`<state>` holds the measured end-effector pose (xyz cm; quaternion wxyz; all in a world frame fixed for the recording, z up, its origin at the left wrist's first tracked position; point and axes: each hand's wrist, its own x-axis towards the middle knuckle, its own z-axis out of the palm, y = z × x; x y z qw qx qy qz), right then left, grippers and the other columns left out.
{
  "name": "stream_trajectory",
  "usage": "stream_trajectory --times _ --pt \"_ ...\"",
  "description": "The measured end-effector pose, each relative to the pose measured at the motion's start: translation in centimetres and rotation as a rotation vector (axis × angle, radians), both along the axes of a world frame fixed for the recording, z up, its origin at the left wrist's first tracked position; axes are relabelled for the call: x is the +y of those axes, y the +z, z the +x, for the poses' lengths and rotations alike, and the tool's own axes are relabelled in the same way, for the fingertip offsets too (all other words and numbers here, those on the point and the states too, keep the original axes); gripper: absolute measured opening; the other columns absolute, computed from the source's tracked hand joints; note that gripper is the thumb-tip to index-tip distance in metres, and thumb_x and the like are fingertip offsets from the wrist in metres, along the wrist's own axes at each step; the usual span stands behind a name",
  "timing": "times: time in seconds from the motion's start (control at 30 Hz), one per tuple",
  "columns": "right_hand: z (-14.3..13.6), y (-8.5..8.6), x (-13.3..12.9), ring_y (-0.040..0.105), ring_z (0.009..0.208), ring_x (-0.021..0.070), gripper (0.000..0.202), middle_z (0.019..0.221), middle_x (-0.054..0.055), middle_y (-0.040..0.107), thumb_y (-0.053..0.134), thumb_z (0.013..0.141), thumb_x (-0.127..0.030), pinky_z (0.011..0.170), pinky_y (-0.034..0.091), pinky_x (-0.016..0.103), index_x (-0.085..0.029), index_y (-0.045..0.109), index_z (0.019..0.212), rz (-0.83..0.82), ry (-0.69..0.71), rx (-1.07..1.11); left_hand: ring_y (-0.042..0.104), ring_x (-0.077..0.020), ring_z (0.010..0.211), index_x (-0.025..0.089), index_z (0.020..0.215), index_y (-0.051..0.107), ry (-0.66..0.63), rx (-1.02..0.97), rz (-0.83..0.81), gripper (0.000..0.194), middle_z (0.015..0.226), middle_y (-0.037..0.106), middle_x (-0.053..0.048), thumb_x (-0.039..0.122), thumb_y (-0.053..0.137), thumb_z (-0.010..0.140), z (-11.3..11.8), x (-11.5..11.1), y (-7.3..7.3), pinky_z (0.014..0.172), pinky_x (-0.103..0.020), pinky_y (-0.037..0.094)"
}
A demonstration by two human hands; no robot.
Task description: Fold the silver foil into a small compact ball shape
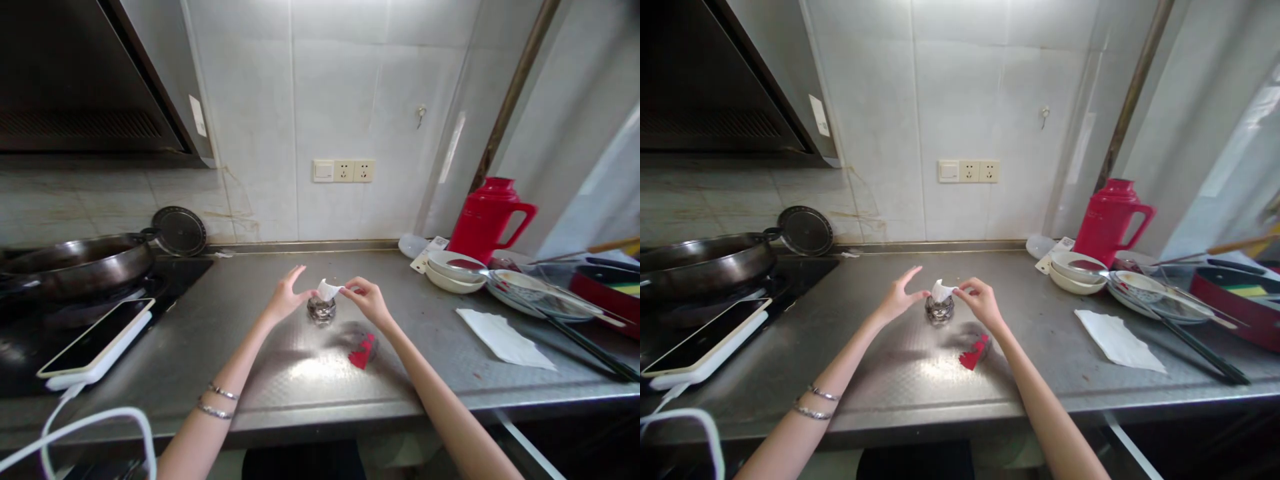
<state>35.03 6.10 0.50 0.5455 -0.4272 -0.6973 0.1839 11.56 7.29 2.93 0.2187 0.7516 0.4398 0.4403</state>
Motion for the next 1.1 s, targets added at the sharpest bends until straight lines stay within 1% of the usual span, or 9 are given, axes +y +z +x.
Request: stream_trajectory --times 0.07,0.2,0.27,0.43,0.57,0.73,0.87,1.0,1.1 --pt "-0.1 0.1 -0.1 0.06 0.07 0.0173 0.035 0.075 0.004 0.066 0.063 0.077 -0.053 0.061 0.046 0.027 -0.019 0.065 0.072 0.022 -0.029 0.005 0.046 -0.0275 0.128 0.015 0.128 0.054 -0.006 -0.054 -0.021 0.068 0.137 0.051 -0.014 0.051 0.068 0.072 0.4 0.0 -0.3 0.11 -0.04 0.033" --pt "-0.5 0.1 -0.3 0.059 0.07 0.0171 0.033 0.073 0.004 0.065 0.062 0.079 -0.051 0.062 0.046 0.027 -0.02 0.065 0.071 0.053 -0.039 -0.022 0.062 -0.029 0.109 0.011 0.12 0.061 -0.07 -0.125 -0.124 0.068 0.119 0.065 -0.016 0.053 0.072 0.067 1.8 -0.2 -1.3 0.096 -0.037 0.048" --pt "-0.7 0.0 -0.4 0.059 0.07 0.0169 0.032 0.073 0.004 0.065 0.062 0.08 -0.05 0.062 0.046 0.027 -0.02 0.065 0.07 0.058 -0.023 -0.04 0.066 -0.0284 0.099 0.012 0.111 0.067 -0.117 -0.151 -0.17 0.058 0.108 0.07 -0.014 0.05 0.072 0.068 2.5 -0.5 -1.7 0.088 -0.037 0.052" --pt "-1.1 -0.2 -0.4 0.059 0.068 0.0168 0.032 0.072 0.004 0.065 0.061 0.08 -0.05 0.062 0.046 0.027 -0.02 0.064 0.07 0.04 -0.005 -0.07 0.068 -0.0285 0.093 0.01 0.1 0.071 -0.193 -0.326 -0.303 0.048 0.1 0.073 -0.011 0.047 0.072 0.068 3.3 -0.9 -2.0 0.083 -0.036 0.054" --pt "-1.1 -0.4 -0.3 0.061 0.072 0.0175 0.03 0.075 0.004 0.066 0.063 0.078 -0.048 0.064 0.047 0.027 -0.019 0.064 0.072 0.004 -0.004 -0.038 0.069 -0.0296 0.091 0.01 0.094 0.073 -0.18 -0.379 -0.315 0.045 0.097 0.074 -0.011 0.047 0.071 0.068 3.2 -0.7 -1.8 0.082 -0.037 0.054" --pt "-1.9 -0.9 0.0 0.063 0.087 0.0198 0.044 0.101 0.009 0.068 0.07 0.072 -0.047 0.065 0.049 0.027 -0.018 0.064 0.105 -0.126 0.06 0.077 0.068 -0.0292 0.09 0.01 0.093 0.073 -0.186 -0.396 -0.331 0.04 0.096 0.074 -0.011 0.044 0.069 0.07 3.2 -0.8 -1.6 0.081 -0.037 0.053" --pt "-2.8 -0.8 0.4 0.063 0.084 0.0199 0.033 0.092 0.007 0.07 0.064 0.077 -0.047 0.066 0.048 0.026 -0.016 0.07 0.087 -0.14 0.155 0.081 0.068 -0.0273 0.09 0.011 0.092 0.072 -0.194 -0.406 -0.306 0.037 0.096 0.074 -0.01 0.042 0.067 0.073 3.2 -0.7 -1.8 0.082 -0.036 0.053" --pt "-2.8 0.0 1.2 0.06 0.069 0.0166 0.029 0.079 0.005 0.07 0.058 0.082 -0.041 0.062 0.045 0.025 -0.015 0.071 0.086 -0.073 0.02 0.002 0.066 -0.0276 0.099 0.012 0.1 0.069 -0.141 -0.371 -0.267 0.04 0.105 0.071 -0.012 0.04 0.069 0.072 2.6 0.3 -2.3 0.091 -0.039 0.049" --pt "-2.4 0.8 1.7 0.058 0.072 0.0161 0.019 0.083 0.006 0.068 0.058 0.083 -0.028 0.066 0.045 0.025 -0.018 0.07 0.094 0.066 -0.122 -0.274 0.056 -0.03 0.117 0.013 0.116 0.061 -0.041 -0.198 -0.218 0.063 0.123 0.062 -0.015 0.036 0.079 0.061 2.0 1.1 -3.3 0.103 -0.042 0.04"
